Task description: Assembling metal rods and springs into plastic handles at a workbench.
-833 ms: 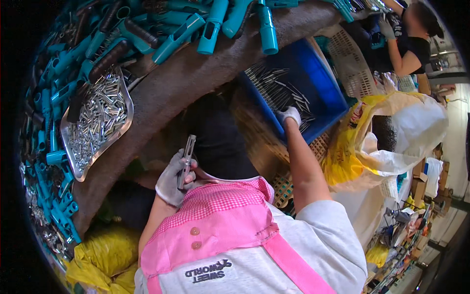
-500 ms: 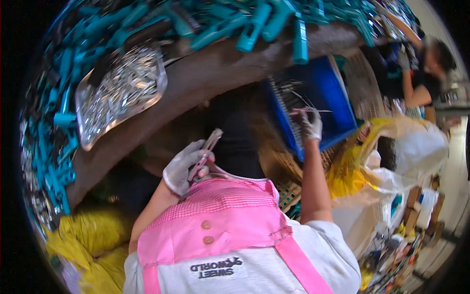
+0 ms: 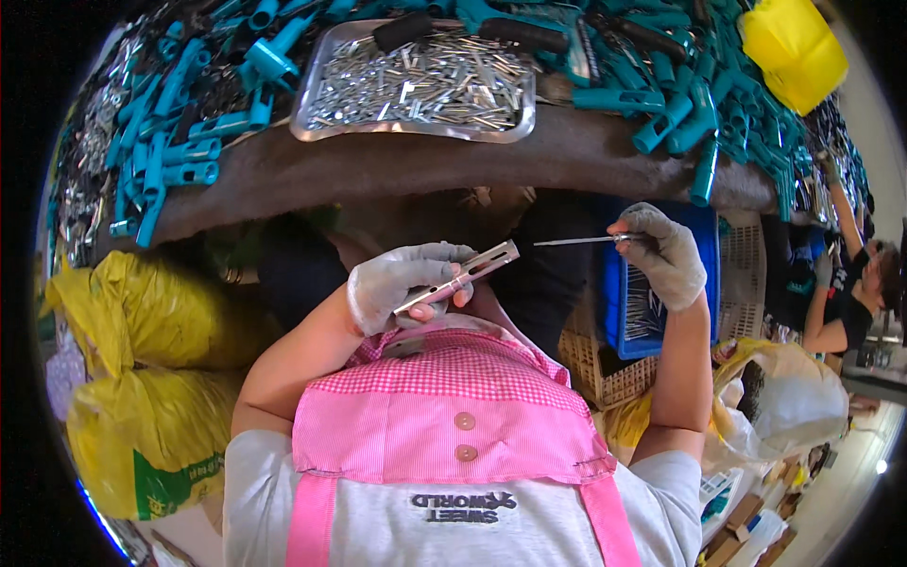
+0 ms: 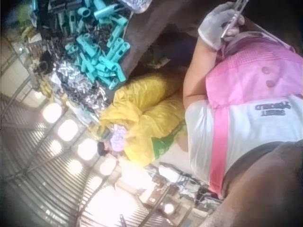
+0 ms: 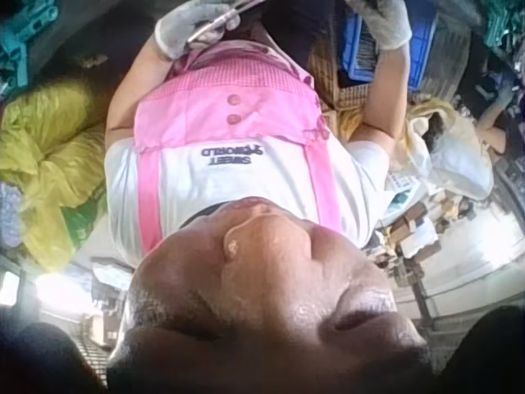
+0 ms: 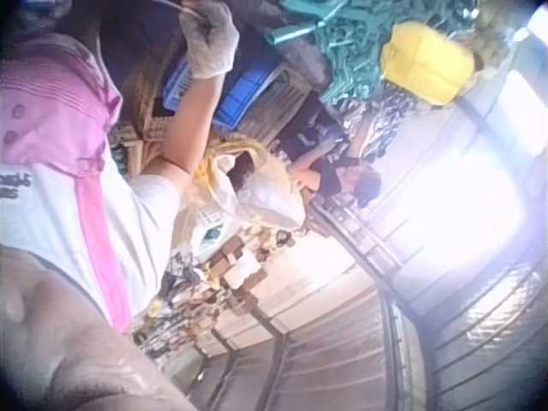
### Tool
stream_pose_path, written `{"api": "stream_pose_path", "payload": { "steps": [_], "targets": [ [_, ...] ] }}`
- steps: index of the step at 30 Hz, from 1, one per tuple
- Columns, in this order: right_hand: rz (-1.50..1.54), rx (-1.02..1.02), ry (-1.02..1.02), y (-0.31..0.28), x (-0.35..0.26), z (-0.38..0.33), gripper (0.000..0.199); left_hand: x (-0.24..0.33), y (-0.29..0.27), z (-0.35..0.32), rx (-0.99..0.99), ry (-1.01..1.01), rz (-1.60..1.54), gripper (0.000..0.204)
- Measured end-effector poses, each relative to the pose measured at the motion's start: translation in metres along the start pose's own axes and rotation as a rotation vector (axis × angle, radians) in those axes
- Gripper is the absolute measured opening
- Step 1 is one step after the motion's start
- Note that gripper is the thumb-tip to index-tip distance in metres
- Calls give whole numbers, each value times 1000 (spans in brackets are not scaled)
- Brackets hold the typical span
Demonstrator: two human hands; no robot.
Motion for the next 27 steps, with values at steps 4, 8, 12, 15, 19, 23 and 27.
{"api": "stream_pose_path", "payload": {
  "steps": [4, 8, 12, 15, 19, 23, 27],
  "targets": [
    [-117, -120, 78, 20, -18, 24, 15, -4, -6, -12, 55, 11, 7, 40],
    [-225, -263, 75, 48, -22, 42, 17, -5, -8, -10, 93, -49, 178, 43],
    [7, -313, 167, 57, -19, 45, 15, -11, -18, -13, -53, -51, 138, 45],
    [174, -349, 268, 59, -17, 44, 16, -12, -23, -15, -58, -40, 136, 46],
    [245, -342, 287, 63, -7, 41, 20, -15, -24, -15, -39, -33, 137, 46],
    [199, -343, 285, 63, -8, 40, 19, -13, -26, -15, -38, -51, 171, 47],
    [154, -321, 272, 66, -11, 43, 18, -16, -28, -14, -39, -52, 131, 46]
  ]
}}
Point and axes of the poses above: each hand's wrist, its own z-axis towards the middle knuckle, its own y-axis out of the palm, x = y × z, the point moved 1 cm from there along z, towards the middle knuckle, and after that the axes turned 14 degrees about -x, right-handed, at the moved point
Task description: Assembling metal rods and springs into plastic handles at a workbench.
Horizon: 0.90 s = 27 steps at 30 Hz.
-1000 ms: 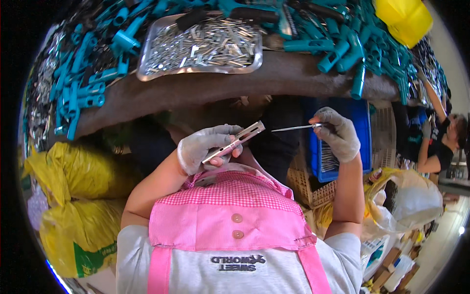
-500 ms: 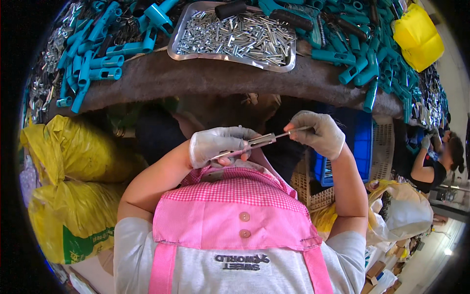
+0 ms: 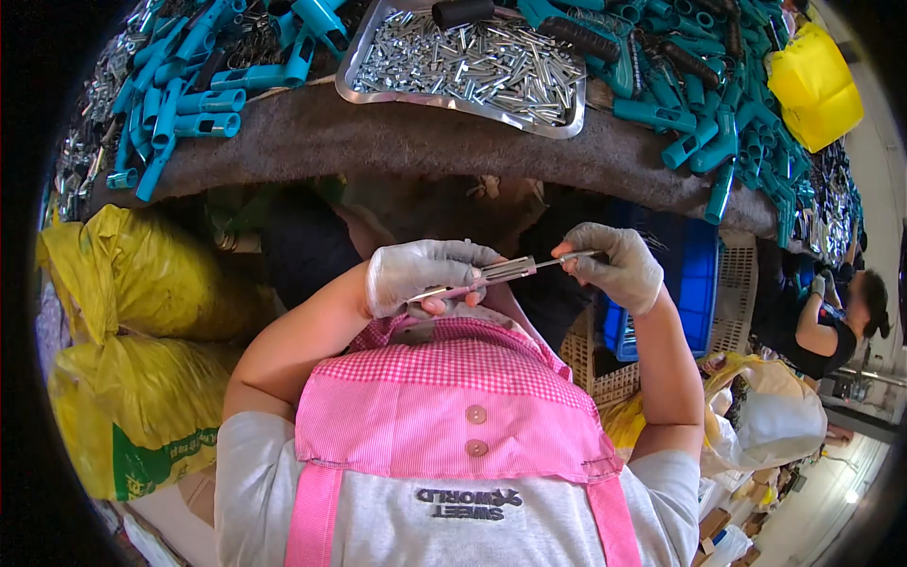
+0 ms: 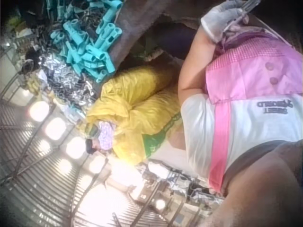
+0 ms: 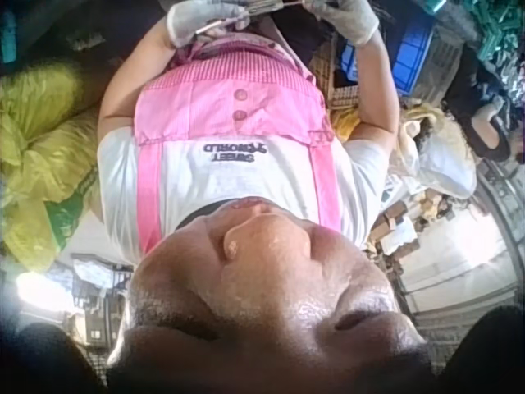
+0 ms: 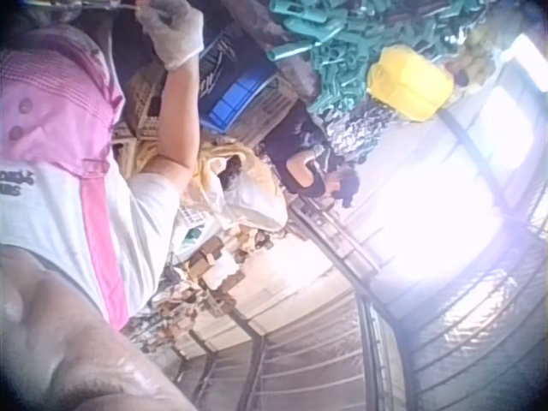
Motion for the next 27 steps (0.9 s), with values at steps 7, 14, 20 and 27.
{"api": "stream_pose_path", "payload": {
  "steps": [7, 14, 20, 27],
  "targets": [
    [-29, -15, -4, 1, 1, 0, 18, -4, -2, -1, 6, 5, -18, 46],
    [128, 60, 66, 13, 13, 9, 18, -7, -2, 11, -13, 37, 28, 47],
    [72, 40, -60, 13, 17, 12, 19, -14, 0, 16, -52, 24, -35, 45],
    [454, 48, -116, 17, 14, 7, 28, -26, -4, 16, -120, 73, -168, 44]
  ]
}}
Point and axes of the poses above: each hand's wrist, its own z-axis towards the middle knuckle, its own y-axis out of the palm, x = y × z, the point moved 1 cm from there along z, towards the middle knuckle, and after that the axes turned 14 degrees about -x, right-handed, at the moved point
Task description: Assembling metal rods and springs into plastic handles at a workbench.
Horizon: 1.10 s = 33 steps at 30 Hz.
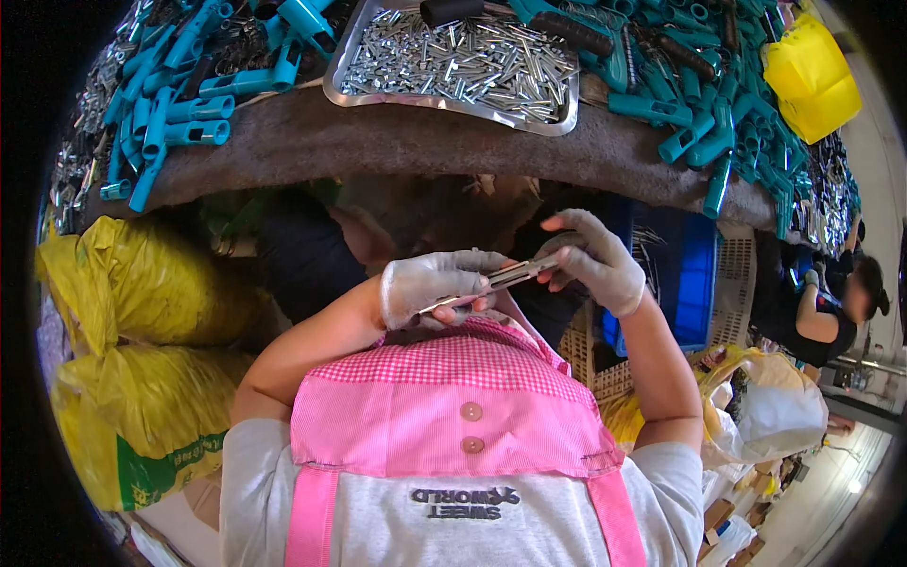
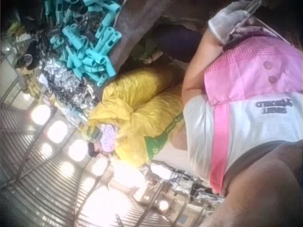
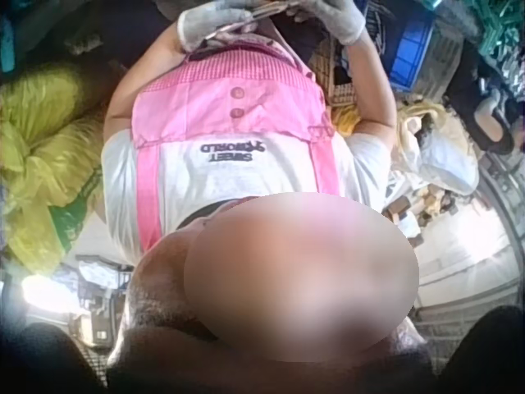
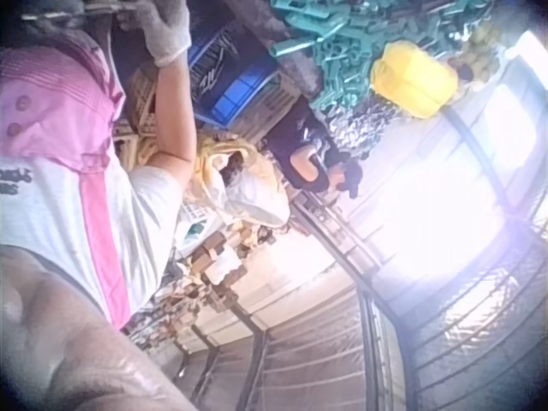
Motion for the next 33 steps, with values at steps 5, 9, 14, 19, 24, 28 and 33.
{"api": "stream_pose_path", "payload": {
  "steps": [5, 9, 14, 19, 24, 28, 33],
  "targets": [
    [-161, 146, 18, -2, 20, 1, 16, 0, -6, 3, 12, -16, -18, 42],
    [-73, 199, 21, 8, 27, 9, 19, 4, -1, 0, 79, -34, -142, 36],
    [-59, 252, -45, 21, 36, 19, 25, 5, 4, -7, 134, 7, -319, 29],
    [-28, 229, -101, 30, 29, 36, 23, 7, -2, -17, 60, 27, -481, 29],
    [-74, 169, -150, 37, 20, 59, 18, 14, -3, -32, 90, 91, -448, 34],
    [-135, 198, -65, 42, 8, 74, 15, 21, 3, -41, 211, 259, -277, 34],
    [-155, 186, -73, 43, -6, 86, 17, 33, 8, -44, 236, 297, -285, 38]
  ]
}}
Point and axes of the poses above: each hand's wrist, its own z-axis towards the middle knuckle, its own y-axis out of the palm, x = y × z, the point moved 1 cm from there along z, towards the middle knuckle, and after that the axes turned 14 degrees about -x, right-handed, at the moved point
